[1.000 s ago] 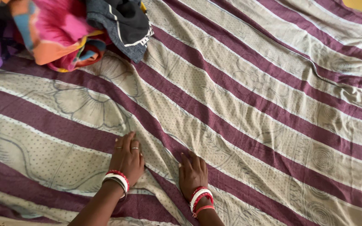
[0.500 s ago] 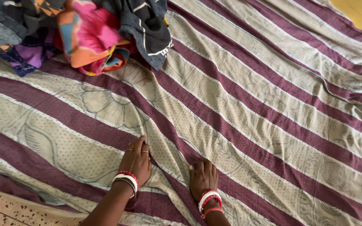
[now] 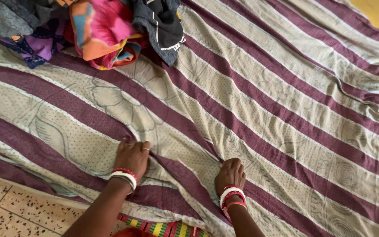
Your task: The person smooths a striped bed sheet on a metal-frame bed by hand, pressing and tucking the edges along the sides and corners. A pile of folded clothes remains on the bed throughout.
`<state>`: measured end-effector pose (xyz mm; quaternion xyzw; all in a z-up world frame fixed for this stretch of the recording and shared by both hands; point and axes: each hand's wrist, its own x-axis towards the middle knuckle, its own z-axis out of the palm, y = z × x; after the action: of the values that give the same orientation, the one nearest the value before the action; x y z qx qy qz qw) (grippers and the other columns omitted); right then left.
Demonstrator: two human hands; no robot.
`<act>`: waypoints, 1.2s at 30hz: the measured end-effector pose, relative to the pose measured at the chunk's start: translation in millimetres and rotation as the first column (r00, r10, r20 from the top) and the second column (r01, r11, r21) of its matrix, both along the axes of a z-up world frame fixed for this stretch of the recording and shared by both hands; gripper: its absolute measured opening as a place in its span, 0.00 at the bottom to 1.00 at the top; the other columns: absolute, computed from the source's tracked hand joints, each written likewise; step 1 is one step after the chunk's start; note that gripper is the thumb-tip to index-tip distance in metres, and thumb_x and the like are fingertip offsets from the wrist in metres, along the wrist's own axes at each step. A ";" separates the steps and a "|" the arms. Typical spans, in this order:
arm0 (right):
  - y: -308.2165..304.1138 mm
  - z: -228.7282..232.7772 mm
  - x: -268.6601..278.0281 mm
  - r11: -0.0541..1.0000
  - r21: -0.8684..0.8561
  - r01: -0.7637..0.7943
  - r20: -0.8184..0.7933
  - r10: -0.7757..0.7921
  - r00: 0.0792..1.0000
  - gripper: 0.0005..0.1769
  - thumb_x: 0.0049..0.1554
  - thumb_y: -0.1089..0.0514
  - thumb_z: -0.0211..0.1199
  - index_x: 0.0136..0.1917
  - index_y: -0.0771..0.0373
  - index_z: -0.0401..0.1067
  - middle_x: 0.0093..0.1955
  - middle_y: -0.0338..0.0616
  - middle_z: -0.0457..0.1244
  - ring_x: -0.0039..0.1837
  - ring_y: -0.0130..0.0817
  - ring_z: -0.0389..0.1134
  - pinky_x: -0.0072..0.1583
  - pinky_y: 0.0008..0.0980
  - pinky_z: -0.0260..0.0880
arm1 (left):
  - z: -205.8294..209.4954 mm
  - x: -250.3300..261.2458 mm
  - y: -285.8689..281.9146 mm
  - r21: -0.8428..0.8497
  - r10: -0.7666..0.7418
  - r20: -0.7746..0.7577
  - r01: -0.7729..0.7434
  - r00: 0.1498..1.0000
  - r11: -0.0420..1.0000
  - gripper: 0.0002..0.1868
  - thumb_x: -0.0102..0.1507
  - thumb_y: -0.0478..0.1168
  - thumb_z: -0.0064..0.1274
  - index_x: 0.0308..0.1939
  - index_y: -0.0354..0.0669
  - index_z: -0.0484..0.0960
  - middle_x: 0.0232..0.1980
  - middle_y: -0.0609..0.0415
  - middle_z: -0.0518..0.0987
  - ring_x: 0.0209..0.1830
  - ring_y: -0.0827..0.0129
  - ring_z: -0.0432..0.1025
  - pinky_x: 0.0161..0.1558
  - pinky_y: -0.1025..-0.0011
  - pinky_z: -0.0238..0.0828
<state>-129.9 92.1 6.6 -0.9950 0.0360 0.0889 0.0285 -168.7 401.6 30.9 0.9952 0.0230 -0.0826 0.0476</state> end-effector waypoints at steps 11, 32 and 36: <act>33.6 29.8 -29.5 0.834 0.413 -0.366 0.244 0.286 0.927 0.11 0.62 0.52 0.60 0.50 0.61 0.74 0.55 0.46 0.63 0.53 0.39 0.68 0.57 0.41 0.76 | 35.5 -16.9 -8.9 -0.067 -0.025 0.051 0.028 0.998 0.997 0.21 0.62 0.48 0.51 0.53 0.39 0.76 0.57 0.48 0.72 0.61 0.57 0.65 0.68 0.54 0.54; 59.6 72.4 -67.6 0.510 0.682 -0.524 0.060 0.675 0.736 0.13 0.57 0.51 0.61 0.44 0.63 0.79 0.61 0.50 0.65 0.64 0.42 0.64 0.65 0.46 0.69 | 57.0 -48.0 -4.2 -0.068 -0.107 -0.168 0.097 0.980 0.993 0.20 0.68 0.53 0.43 0.43 0.44 0.85 0.53 0.57 0.74 0.61 0.67 0.65 0.77 0.54 0.47; 49.1 44.7 -60.7 0.722 0.578 -0.380 0.039 0.441 0.897 0.20 0.66 0.43 0.50 0.55 0.57 0.76 0.66 0.45 0.66 0.70 0.40 0.65 0.74 0.47 0.66 | 37.3 -43.4 -24.8 -0.118 -0.081 -0.001 0.081 0.997 0.990 0.20 0.66 0.53 0.45 0.50 0.44 0.81 0.56 0.51 0.74 0.61 0.59 0.66 0.72 0.49 0.49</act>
<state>-190.6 141.2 51.4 -0.9167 -0.2126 0.1498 0.3035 -212.1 376.7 68.2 0.9905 -0.0222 -0.0884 0.1026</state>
